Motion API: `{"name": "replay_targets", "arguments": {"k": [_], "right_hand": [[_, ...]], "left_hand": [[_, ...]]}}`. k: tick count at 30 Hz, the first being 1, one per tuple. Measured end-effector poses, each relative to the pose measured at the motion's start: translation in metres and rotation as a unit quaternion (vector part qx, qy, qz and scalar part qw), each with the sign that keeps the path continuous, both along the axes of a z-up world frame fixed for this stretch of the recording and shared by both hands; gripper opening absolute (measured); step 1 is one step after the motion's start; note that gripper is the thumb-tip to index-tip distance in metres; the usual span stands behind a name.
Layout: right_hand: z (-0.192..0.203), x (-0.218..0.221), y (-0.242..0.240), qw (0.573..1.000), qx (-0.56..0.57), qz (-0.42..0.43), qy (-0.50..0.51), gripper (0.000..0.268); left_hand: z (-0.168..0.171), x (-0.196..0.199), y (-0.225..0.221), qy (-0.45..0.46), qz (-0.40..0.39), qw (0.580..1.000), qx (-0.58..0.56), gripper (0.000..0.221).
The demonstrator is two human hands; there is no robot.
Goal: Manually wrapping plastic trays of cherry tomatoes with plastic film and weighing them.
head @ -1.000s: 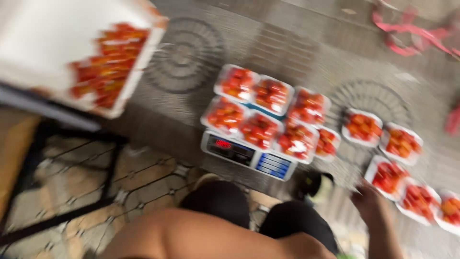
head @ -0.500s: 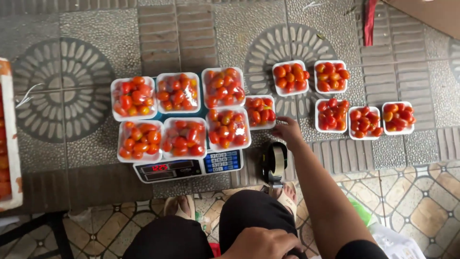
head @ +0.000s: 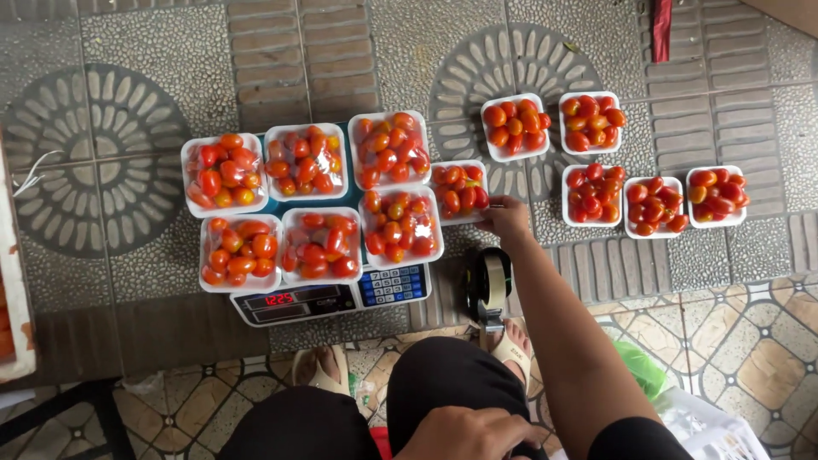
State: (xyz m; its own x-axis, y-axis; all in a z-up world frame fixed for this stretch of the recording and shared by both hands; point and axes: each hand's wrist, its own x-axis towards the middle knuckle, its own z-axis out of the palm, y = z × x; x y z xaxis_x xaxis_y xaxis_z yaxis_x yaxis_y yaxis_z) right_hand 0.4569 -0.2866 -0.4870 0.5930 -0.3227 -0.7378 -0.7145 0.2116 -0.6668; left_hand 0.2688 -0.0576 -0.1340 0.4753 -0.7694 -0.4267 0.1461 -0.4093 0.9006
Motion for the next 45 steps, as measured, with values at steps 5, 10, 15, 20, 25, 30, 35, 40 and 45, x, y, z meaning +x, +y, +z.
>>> {"name": "replay_targets", "arguments": {"k": [5,10,15,20,25,30,35,40,45], "right_hand": [[0.005,-0.001,0.001,1.0,-0.009,-0.001,-0.014,0.022],[0.001,-0.005,-0.004,1.0,0.006,-0.018,-0.017,0.022],[0.011,-0.013,-0.015,0.998,0.029,-0.047,-0.037,0.023],[0.05,-0.021,-0.027,0.998,0.019,-0.052,-0.036,0.022],[0.097,-0.035,-0.045,0.996,0.022,-0.041,-0.078,0.024],[0.164,-0.064,-0.054,0.995,-0.014,0.006,-0.103,0.025],[0.238,-0.103,-0.055,0.989,-0.012,0.04,-0.139,0.021],[0.304,-0.163,-0.042,0.979,-0.018,0.09,-0.181,0.022],[0.372,-0.194,-0.022,0.98,0.037,0.06,-0.188,0.014]], "left_hand": [[-0.009,-0.001,0.002,-0.003,0.0,1.0,-0.012,0.037],[-0.017,-0.006,0.003,-0.016,0.0,1.0,-0.025,0.033],[-0.024,-0.01,0.002,-0.032,0.002,0.998,-0.045,0.027],[-0.024,-0.014,0.002,-0.076,0.036,0.991,-0.107,0.017],[-0.001,-0.006,0.009,-0.051,0.064,0.98,-0.181,0.019],[0.002,-0.002,0.011,0.021,0.253,0.942,-0.221,0.017],[-0.009,0.012,0.017,0.152,0.564,0.811,-0.04,0.061],[-0.01,-0.026,0.03,0.202,0.613,0.76,-0.073,0.051],[-0.197,0.055,0.049,0.422,0.482,0.744,-0.19,0.051]]}}
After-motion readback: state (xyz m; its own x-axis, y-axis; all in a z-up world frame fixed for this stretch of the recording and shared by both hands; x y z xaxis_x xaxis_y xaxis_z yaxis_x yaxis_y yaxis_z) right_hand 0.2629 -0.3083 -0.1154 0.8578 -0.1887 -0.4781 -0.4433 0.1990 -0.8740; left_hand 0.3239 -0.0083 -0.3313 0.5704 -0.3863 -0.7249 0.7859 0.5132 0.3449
